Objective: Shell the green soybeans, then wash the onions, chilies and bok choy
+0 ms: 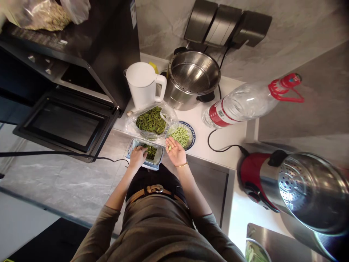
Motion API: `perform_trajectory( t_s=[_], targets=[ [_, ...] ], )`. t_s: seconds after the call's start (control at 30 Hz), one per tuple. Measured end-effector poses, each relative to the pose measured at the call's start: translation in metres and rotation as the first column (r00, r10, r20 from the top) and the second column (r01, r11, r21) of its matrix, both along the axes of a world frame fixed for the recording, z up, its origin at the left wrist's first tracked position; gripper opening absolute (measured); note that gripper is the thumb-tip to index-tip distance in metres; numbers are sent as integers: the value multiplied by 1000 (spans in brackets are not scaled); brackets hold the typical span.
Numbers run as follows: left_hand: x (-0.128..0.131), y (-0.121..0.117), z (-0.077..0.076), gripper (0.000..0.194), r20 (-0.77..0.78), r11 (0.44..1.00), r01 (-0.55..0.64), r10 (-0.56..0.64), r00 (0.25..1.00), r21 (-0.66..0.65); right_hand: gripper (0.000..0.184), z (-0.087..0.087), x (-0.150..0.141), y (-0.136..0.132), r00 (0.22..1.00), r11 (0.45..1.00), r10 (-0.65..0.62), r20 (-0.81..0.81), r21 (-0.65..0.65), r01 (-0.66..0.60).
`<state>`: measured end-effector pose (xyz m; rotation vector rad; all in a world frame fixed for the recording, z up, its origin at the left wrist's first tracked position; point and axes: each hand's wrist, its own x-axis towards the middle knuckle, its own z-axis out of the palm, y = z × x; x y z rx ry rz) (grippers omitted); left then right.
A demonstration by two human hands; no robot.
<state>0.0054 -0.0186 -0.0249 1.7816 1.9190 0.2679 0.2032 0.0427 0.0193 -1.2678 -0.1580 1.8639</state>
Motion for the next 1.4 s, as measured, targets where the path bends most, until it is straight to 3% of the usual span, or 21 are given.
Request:
perform_trajectory(
  t_s=[0.13, 0.23, 0.3, 0.4, 0.47, 0.57, 0.67, 0.73, 0.8, 0.83, 0.9, 0.97, 1.0, 1.03, 1.07, 1.1, 1.17, 1.23, 1.27, 1.33, 1.4],
  targets=[
    [5, 37, 3, 24, 66, 994, -59, 52, 996, 94, 27, -14, 16, 15, 972, 984, -164, 170, 100, 149],
    [4, 78, 7, 31, 58, 986, -92, 84, 995, 137, 31, -23, 23, 24, 881, 941, -290, 375, 282, 190],
    [2, 104, 6, 34, -12, 987, -123, 124, 992, 99, 35, -29, 26, 27, 815, 916, -328, 478, 373, 149],
    [-3, 132, 1, 34, -189, 969, -245, 233, 954, -43, 38, -36, 28, 24, 779, 912, -314, 542, 401, 88],
    [-6, 141, -3, 34, -254, 939, -305, 260, 932, -157, 36, -38, 27, 19, 779, 912, -302, 549, 404, 69],
    [-12, 143, -10, 33, -212, 921, -302, 253, 944, -246, 33, -34, 22, 7, 774, 916, -283, 567, 399, 43],
    [-19, 136, -11, 31, -72, 930, -337, 329, 941, -149, 28, -24, 13, -2, 736, 912, -271, 621, 409, -10],
    [-20, 128, -6, 25, 129, 924, -379, 381, 915, -40, 25, -17, 3, -6, 739, 903, -251, 625, 426, -54],
    [-17, 116, 4, 17, 426, 896, -443, 399, 812, 5, 27, -10, -8, -8, 783, 906, -167, 600, 407, -118],
    [-13, 109, 10, 16, 582, 879, -477, 401, 708, -25, 30, -7, -14, -9, 807, 909, -94, 583, 381, -170],
    [-2, 91, 24, 21, 816, 854, -494, 400, 418, -166, 40, -1, -26, -9, 836, 892, 85, 542, 331, -306],
    [13, 70, 36, 30, 895, 857, -413, 409, 178, -309, 50, 7, -38, -10, 836, 847, 216, 504, 329, -417],
    [19, 60, 42, 33, 900, 861, -369, 418, 125, -349, 53, 10, -42, -11, 832, 826, 244, 497, 343, -447],
    [25, 50, 46, 35, 898, 866, -342, 425, 116, -365, 54, 14, -46, -11, 829, 813, 251, 500, 356, -461],
    [29, 42, 50, 35, 895, 875, -333, 418, 154, -351, 55, 17, -49, -12, 825, 810, 243, 509, 361, -462],
    [32, 35, 53, 34, 889, 892, -338, 391, 238, -302, 56, 19, -50, -12, 822, 815, 230, 522, 357, -455],
    [32, 26, 58, 27, 820, 944, -317, 255, 513, -95, 58, 21, -50, -13, 818, 841, 217, 533, 324, -434],
    [26, 22, 63, 21, 611, 977, -157, 39, 791, 141, 59, 21, -47, -14, 829, 867, 256, 497, 262, -425],
    [23, 22, 66, 20, 475, 975, -36, -74, 877, 218, 60, 20, -45, -14, 837, 874, 298, 459, 221, -432],
    [15, 21, 71, 20, 236, 941, 192, -261, 936, 277, 61, 20, -40, -14, 845, 877, 393, 361, 129, -463],
    [10, 21, 75, 20, 74, 898, 338, -371, 925, 282, 60, 21, -37, -15, 849, 873, 445, 285, 74, -482]
  ],
)
